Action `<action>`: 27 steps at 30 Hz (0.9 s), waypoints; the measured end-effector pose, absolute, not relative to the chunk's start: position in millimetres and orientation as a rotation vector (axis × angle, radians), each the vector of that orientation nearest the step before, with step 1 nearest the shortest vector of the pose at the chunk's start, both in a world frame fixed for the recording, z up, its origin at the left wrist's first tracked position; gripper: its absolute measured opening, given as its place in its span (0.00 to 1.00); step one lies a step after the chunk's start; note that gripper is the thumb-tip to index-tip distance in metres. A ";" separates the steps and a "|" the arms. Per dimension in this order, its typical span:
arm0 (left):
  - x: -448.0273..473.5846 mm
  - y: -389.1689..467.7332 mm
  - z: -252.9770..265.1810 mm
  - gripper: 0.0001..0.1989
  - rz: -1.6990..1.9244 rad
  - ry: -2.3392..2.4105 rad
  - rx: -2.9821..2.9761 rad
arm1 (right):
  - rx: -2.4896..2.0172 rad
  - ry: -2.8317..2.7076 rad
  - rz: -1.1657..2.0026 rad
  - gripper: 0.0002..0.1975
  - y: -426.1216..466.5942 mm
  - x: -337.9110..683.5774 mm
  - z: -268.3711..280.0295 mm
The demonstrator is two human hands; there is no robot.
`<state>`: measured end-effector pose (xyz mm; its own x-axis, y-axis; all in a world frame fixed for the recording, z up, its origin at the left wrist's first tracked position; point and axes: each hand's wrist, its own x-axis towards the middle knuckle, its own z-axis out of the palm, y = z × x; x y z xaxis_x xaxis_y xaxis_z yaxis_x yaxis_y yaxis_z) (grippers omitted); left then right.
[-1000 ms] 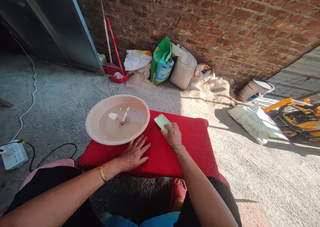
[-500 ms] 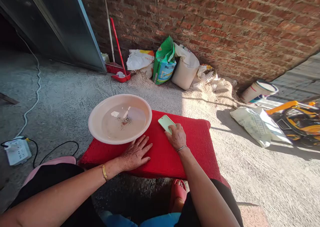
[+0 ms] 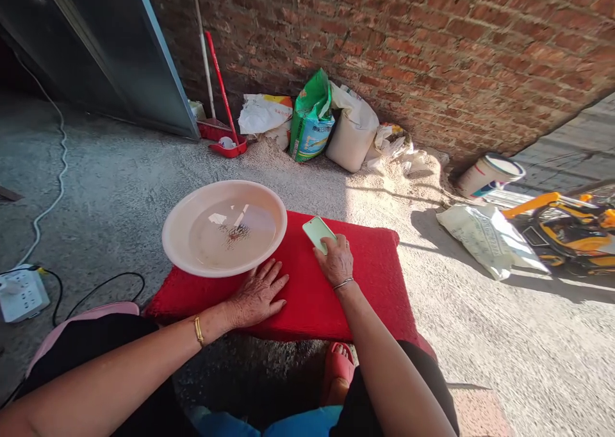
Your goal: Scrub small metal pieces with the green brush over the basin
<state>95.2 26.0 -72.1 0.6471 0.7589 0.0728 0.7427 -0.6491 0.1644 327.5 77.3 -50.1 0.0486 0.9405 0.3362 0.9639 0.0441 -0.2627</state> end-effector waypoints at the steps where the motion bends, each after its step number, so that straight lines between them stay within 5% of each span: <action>1: 95.1 25.8 -71.9 0.28 0.213 1.256 2.740 | -1.894 -1.917 -0.069 0.14 77.4 323.8 -52.0; 27: 92.5 25.6 -82.0 0.28 0.283 1.240 2.747 | -2.123 -1.801 -0.082 0.15 87.5 361.2 -49.5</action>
